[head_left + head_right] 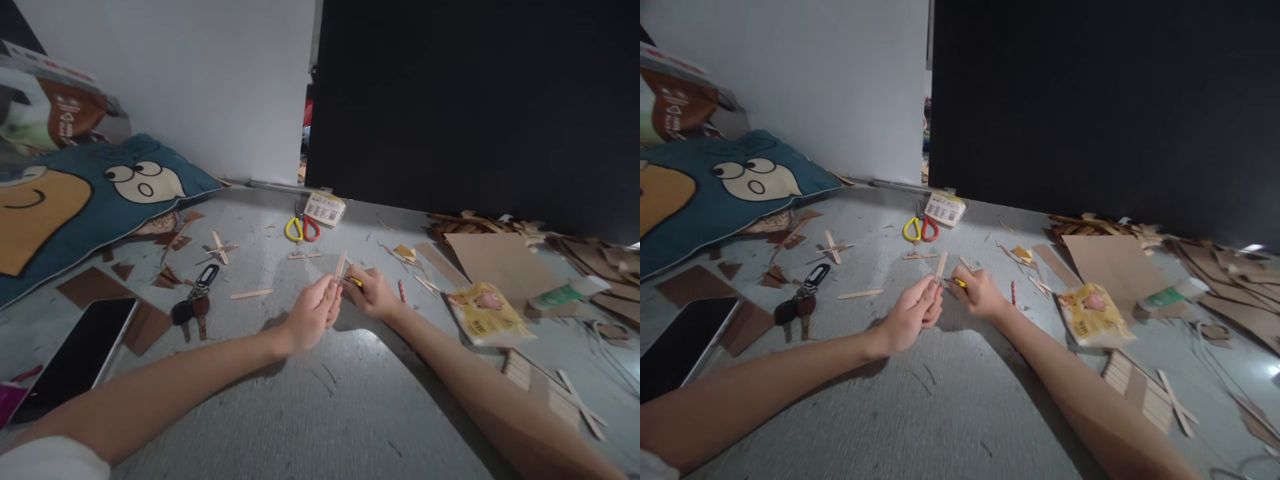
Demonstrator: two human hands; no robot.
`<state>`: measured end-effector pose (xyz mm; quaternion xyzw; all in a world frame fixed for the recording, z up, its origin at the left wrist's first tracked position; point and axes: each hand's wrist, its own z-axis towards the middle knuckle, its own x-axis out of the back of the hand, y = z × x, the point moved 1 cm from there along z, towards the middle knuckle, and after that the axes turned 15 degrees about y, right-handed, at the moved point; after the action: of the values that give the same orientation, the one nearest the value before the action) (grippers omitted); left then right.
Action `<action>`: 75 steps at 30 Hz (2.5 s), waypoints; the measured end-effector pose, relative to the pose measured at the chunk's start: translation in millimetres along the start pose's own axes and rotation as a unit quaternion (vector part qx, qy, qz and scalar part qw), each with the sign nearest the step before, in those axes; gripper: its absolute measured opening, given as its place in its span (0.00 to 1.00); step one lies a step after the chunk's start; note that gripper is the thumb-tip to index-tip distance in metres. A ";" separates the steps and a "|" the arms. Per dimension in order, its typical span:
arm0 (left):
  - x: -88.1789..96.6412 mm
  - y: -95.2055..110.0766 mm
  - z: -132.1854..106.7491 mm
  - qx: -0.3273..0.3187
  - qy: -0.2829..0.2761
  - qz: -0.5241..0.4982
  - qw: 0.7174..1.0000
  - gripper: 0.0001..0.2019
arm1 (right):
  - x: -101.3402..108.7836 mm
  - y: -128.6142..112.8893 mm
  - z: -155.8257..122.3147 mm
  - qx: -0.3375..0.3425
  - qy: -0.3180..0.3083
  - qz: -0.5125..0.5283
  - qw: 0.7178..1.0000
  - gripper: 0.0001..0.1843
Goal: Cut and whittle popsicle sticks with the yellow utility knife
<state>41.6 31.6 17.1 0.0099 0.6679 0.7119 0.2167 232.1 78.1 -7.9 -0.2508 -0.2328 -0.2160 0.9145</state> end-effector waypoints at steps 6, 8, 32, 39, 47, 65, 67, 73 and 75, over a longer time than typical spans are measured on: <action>-0.5 -1.7 0.0 0.008 -0.017 -0.004 1.000 0.27 | 1.2 0.1 0.5 0.005 -0.020 -0.023 1.000 0.07; -0.2 -1.4 -0.1 0.005 -0.007 -0.005 1.000 0.26 | 1.9 0.9 0.9 0.004 -0.020 -0.028 0.999 0.08; 29.3 -20.8 32.0 0.159 -0.015 -0.153 0.975 0.13 | 12.2 -2.1 15.7 -0.066 -0.145 -0.151 0.976 0.12; 31.6 -21.8 35.9 0.185 -0.020 -0.168 0.968 0.13 | 2.4 7.2 4.4 0.046 -0.057 -0.224 0.972 0.13; 28.3 -18.2 34.8 0.191 -0.007 -0.170 0.967 0.12 | -2.4 3.9 3.4 0.066 -0.021 -0.235 0.970 0.17; 27.4 -21.8 32.0 0.163 -0.029 -0.143 0.976 0.13 | -2.3 5.2 3.2 0.079 -0.005 -0.211 0.974 0.17; 27.5 -21.2 31.2 0.156 -0.021 -0.143 0.977 0.13 | -1.9 5.0 3.6 0.083 0.000 -0.209 0.974 0.17; 27.4 -23.1 31.9 0.153 -0.040 -0.144 0.977 0.13 | -2.0 3.4 3.2 0.096 0.004 -0.225 0.970 0.17; 28.0 -23.4 32.2 0.156 -0.044 -0.143 0.976 0.13 | -1.8 3.6 2.9 0.103 0.006 -0.229 0.968 0.17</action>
<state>32.9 71.4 -9.6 -0.0208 0.7552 0.5591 0.3415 231.6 83.0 -7.9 -0.0938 -0.2992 -0.3964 0.8629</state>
